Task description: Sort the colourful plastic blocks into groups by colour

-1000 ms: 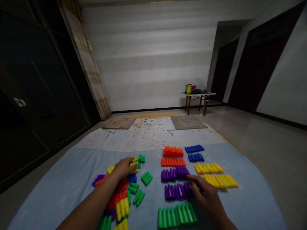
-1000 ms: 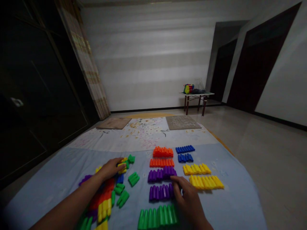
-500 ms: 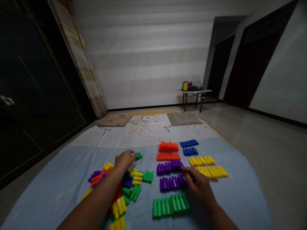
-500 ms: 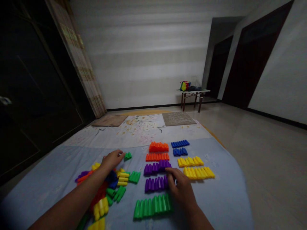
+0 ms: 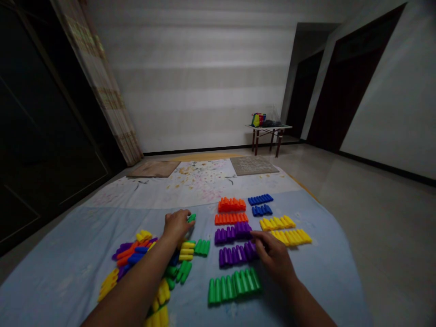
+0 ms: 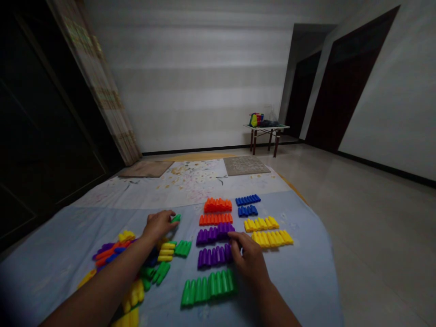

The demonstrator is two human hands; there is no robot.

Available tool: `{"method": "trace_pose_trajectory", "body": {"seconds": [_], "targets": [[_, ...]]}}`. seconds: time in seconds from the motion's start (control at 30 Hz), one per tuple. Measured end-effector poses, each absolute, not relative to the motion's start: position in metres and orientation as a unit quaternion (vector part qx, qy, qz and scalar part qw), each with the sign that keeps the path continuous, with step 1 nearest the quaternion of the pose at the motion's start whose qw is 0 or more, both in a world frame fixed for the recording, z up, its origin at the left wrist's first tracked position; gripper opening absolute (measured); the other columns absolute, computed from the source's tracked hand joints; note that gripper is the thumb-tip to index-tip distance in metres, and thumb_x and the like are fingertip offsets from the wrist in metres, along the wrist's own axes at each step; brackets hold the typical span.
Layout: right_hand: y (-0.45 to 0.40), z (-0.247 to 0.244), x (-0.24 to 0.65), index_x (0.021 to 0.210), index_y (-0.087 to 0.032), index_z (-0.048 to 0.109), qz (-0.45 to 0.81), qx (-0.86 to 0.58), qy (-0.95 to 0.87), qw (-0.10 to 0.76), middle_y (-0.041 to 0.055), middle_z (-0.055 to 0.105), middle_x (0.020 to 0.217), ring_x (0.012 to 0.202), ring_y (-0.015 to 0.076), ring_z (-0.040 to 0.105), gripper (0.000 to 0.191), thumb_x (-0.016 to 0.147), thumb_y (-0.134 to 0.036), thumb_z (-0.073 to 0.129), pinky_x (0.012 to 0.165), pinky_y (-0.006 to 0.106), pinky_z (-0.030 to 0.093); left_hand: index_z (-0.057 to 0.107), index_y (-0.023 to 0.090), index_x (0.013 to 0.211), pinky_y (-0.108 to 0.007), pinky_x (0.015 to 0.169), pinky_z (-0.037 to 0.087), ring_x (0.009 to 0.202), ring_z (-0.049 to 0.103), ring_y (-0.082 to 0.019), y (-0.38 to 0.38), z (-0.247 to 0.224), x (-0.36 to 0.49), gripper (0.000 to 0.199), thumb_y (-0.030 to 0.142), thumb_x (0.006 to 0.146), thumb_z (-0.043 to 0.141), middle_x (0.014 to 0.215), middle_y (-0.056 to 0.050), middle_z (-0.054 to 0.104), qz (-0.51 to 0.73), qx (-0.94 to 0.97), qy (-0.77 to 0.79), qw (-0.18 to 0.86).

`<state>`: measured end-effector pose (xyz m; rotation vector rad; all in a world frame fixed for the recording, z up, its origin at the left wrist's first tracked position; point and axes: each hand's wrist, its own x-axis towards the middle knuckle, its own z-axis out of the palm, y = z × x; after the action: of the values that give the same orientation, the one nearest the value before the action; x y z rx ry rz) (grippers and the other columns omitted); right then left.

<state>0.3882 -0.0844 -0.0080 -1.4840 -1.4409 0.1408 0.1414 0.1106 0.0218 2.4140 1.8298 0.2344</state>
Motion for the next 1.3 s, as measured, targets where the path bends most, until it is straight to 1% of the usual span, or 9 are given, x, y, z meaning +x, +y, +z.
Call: {"method": "trace_pose_trajectory", "body": {"seconds": [0.1,0.23,0.4,0.5,0.67,0.77,0.97,1.1,1.3], "targets": [[-0.085,-0.008,0.389,0.096,-0.019,0.065,0.058,-0.614,-0.599,0.511,0.0063,0.069,0.086,0.077,0.0187,0.065,0.025,0.084,-0.024,0.043,0.069,0.03,0.053,0.057,0.023,0.115,-0.041,0.093,0.035,0.114,0.051,-0.027,0.114,0.019,0.139,0.051,0.048,0.071,0.052,0.121,-0.01,0.059,0.062,0.805,0.585,0.078],[-0.085,-0.006,0.388,0.095,-0.019,0.065,0.051,-0.61,-0.599,0.516,0.0063,0.069,0.083,0.075,0.0185,0.065,0.025,0.084,-0.024,0.044,0.068,0.029,0.052,0.053,0.027,0.122,-0.034,0.092,0.039,0.116,0.05,-0.023,0.12,0.016,0.132,0.057,0.037,0.066,0.059,0.129,-0.004,0.055,0.027,0.827,0.548,0.122],[-0.085,-0.004,0.388,0.095,-0.019,0.066,0.047,-0.606,-0.605,0.514,0.0054,0.069,0.082,0.073,0.0173,0.064,0.025,0.083,-0.022,0.044,0.067,0.028,0.052,0.055,0.03,0.12,-0.04,0.102,0.029,0.119,0.048,-0.023,0.12,0.01,0.135,0.056,0.026,0.064,0.059,0.127,-0.002,0.057,0.003,0.845,0.519,0.133],[-0.085,-0.006,0.389,0.095,-0.019,0.065,0.043,-0.605,-0.604,0.517,0.0052,0.069,0.083,0.074,0.0172,0.064,0.025,0.083,-0.021,0.044,0.068,0.028,0.051,0.058,0.029,0.113,-0.045,0.103,0.024,0.118,0.048,-0.025,0.119,0.004,0.143,0.047,0.03,0.066,0.059,0.123,-0.004,0.059,0.013,0.843,0.524,0.121],[-0.084,-0.006,0.391,0.095,-0.019,0.065,0.039,-0.604,-0.605,0.517,0.0044,0.068,0.082,0.074,0.0164,0.063,0.025,0.082,-0.02,0.044,0.069,0.027,0.05,0.062,0.026,0.096,-0.045,0.1,0.025,0.109,0.052,-0.027,0.108,0.008,0.153,0.038,0.036,0.06,0.065,0.108,-0.004,0.065,0.032,0.838,0.534,0.108],[-0.084,-0.004,0.393,0.094,-0.018,0.065,0.037,-0.611,-0.598,0.518,0.0045,0.068,0.081,0.072,0.0159,0.063,0.024,0.083,-0.02,0.044,0.068,0.027,0.049,0.06,0.023,0.094,-0.043,0.1,0.026,0.107,0.053,-0.025,0.089,0.026,0.152,0.033,0.038,0.064,0.061,0.104,-0.004,0.066,0.055,0.838,0.533,0.101],[-0.085,-0.002,0.394,0.094,-0.018,0.064,0.043,-0.612,-0.592,0.523,0.0047,0.068,0.081,0.073,0.016,0.063,0.023,0.083,-0.022,0.044,0.069,0.027,0.049,0.055,0.023,0.105,-0.04,0.097,0.031,0.104,0.054,-0.023,0.019,0.056,0.148,0.043,0.048,0.07,0.058,0.105,-0.004,0.064,0.148,0.848,0.496,0.111],[-0.085,-0.003,0.393,0.094,-0.017,0.064,0.048,-0.611,-0.589,0.527,0.0049,0.068,0.081,0.071,0.0157,0.062,0.024,0.083,-0.021,0.044,0.068,0.027,0.049,0.055,0.023,0.108,-0.039,0.095,0.037,0.106,0.053,-0.023,-0.026,0.047,0.141,0.044,0.05,0.074,0.055,0.11,-0.006,0.061,0.169,0.866,0.446,0.147],[-0.084,-0.004,0.392,0.094,-0.018,0.065,0.048,-0.607,-0.59,0.53,0.0044,0.068,0.081,0.072,0.0161,0.062,0.023,0.082,-0.021,0.046,0.068,0.027,0.048,0.054,0.025,0.114,-0.038,0.089,0.044,0.102,0.056,-0.023,-0.077,0.032,0.131,0.042,0.042,0.076,0.054,0.115,-0.007,0.058,0.138,0.855,0.449,0.221]]}}
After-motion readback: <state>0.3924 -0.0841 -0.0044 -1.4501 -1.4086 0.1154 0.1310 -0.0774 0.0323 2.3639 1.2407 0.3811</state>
